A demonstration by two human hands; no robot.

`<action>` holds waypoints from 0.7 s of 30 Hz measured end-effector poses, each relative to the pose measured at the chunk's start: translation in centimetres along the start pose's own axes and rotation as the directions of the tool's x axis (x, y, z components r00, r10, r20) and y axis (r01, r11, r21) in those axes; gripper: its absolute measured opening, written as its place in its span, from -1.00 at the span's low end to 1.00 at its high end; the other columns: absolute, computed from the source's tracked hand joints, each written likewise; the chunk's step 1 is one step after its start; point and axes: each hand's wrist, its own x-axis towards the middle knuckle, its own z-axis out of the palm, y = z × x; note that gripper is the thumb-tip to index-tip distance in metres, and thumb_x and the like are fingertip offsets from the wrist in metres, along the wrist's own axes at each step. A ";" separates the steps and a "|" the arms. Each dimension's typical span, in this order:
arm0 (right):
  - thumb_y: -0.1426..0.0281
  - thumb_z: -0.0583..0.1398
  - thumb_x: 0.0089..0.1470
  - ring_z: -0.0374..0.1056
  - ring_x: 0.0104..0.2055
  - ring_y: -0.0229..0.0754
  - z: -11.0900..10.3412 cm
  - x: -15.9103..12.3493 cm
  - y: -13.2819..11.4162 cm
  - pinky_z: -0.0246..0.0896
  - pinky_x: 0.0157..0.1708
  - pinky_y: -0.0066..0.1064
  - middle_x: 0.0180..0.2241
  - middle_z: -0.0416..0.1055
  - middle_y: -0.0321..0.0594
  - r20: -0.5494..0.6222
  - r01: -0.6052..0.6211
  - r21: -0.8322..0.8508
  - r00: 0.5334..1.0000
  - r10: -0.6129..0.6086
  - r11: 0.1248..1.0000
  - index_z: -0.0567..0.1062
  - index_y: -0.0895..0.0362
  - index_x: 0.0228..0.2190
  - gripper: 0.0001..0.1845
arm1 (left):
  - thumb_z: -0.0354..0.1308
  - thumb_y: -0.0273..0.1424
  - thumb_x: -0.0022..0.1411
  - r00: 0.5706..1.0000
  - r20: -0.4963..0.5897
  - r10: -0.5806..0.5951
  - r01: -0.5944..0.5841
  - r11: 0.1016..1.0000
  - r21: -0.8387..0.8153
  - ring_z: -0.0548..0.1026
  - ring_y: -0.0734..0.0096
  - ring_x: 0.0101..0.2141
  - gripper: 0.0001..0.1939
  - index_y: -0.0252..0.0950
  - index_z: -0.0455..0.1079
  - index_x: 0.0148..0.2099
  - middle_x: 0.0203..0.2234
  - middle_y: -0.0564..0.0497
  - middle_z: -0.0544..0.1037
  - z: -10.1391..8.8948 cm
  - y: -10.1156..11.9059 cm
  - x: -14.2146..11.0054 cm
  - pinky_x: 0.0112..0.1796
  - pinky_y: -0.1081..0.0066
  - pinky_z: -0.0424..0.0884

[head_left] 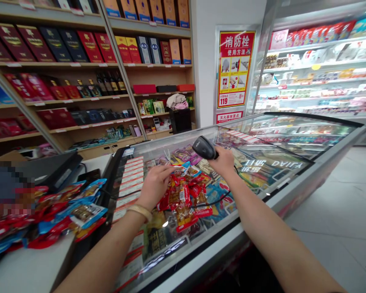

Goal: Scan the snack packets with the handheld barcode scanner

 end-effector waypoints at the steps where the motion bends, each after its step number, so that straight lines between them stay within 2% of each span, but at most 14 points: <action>1: 0.28 0.24 -0.03 0.49 -0.20 0.01 0.0 0.0 0.2 0.16 -0.25 -0.33 -0.29 0.60 -0.14 -0.008 -0.014 -0.012 1.000 0.014 1.000 0.59 0.07 -0.32 -0.79 | -0.06 -0.47 0.32 0.998 0.066 0.004 -0.006 1.000 0.027 0.51 0.16 0.06 -0.59 -0.21 0.55 0.05 -0.02 -0.15 0.62 0.5 0.5 0.4 0.18 -0.03 0.29; 4: 0.28 0.25 -0.05 0.50 -0.18 0.02 0.2 0.0 0.3 0.16 -0.24 -0.33 -0.28 0.60 -0.13 0.004 -0.035 -0.033 0.999 0.035 0.999 0.60 0.08 -0.31 -0.77 | -0.10 -0.41 0.37 0.976 0.214 -0.049 0.030 0.995 0.093 0.32 0.08 0.26 -0.53 -0.16 0.40 0.24 0.19 -0.14 0.47 1.5 1.6 0.8 0.25 -0.24 0.07; 6: 0.26 0.27 -0.05 0.49 -0.18 0.03 0.3 0.0 0.2 0.16 -0.23 -0.32 -0.27 0.61 -0.12 0.023 -0.043 -0.041 0.999 0.044 0.998 0.61 0.08 -0.28 -0.73 | -0.10 -0.34 0.39 0.972 0.223 -0.078 0.054 0.993 0.108 0.26 0.08 0.29 -0.50 -0.15 0.29 0.32 0.26 -0.15 0.38 1.2 1.6 0.4 0.25 -0.23 0.07; 8: 0.25 0.27 -0.05 0.49 -0.18 0.04 0.5 -0.1 0.1 0.17 -0.21 -0.30 -0.27 0.61 -0.10 0.036 -0.044 -0.041 0.998 0.046 0.998 0.62 0.09 -0.26 -0.71 | -0.08 -0.32 0.38 0.981 0.179 -0.079 0.059 0.992 0.116 0.30 0.07 0.26 -0.49 -0.17 0.27 0.33 0.26 -0.19 0.38 0.2 1.0 -0.7 0.24 -0.19 0.13; 12: 0.23 0.28 -0.04 0.49 -0.17 0.05 0.5 -0.1 0.0 0.19 -0.17 -0.27 -0.26 0.61 -0.10 0.039 -0.028 -0.016 0.999 0.029 0.999 0.63 0.07 -0.22 -0.68 | 0.02 -0.30 0.29 0.994 0.057 -0.095 0.086 0.985 0.150 0.41 0.01 0.16 -0.51 -0.24 0.36 0.24 0.18 -0.24 0.44 -3.7 -2.3 -4.7 0.18 -0.07 0.29; 17: 0.25 0.30 -0.03 0.50 -0.13 0.05 0.5 -0.1 -0.1 0.21 -0.11 -0.25 -0.24 0.62 -0.12 0.065 -0.009 0.039 0.998 0.007 0.999 0.62 0.05 -0.21 -0.69 | 0.15 -0.08 0.14 0.969 -0.082 -0.231 0.243 0.951 0.191 0.47 -0.02 0.08 -0.46 -0.21 0.43 0.11 0.09 -0.21 0.49 -10.0 -6.9 -11.5 0.12 0.05 0.39; 21: 0.27 0.30 -0.04 0.50 -0.12 0.04 0.6 -0.3 -0.4 0.22 -0.11 -0.26 -0.21 0.62 -0.12 0.075 0.008 0.036 0.997 -0.011 0.999 0.61 0.06 -0.25 -0.74 | 0.29 0.05 -0.09 0.941 -0.096 -0.324 0.336 0.928 0.163 0.55 -0.07 -0.08 -0.46 -0.15 0.50 -0.11 -0.10 -0.19 0.56 -13.0 -8.5 -15.8 0.01 0.00 0.48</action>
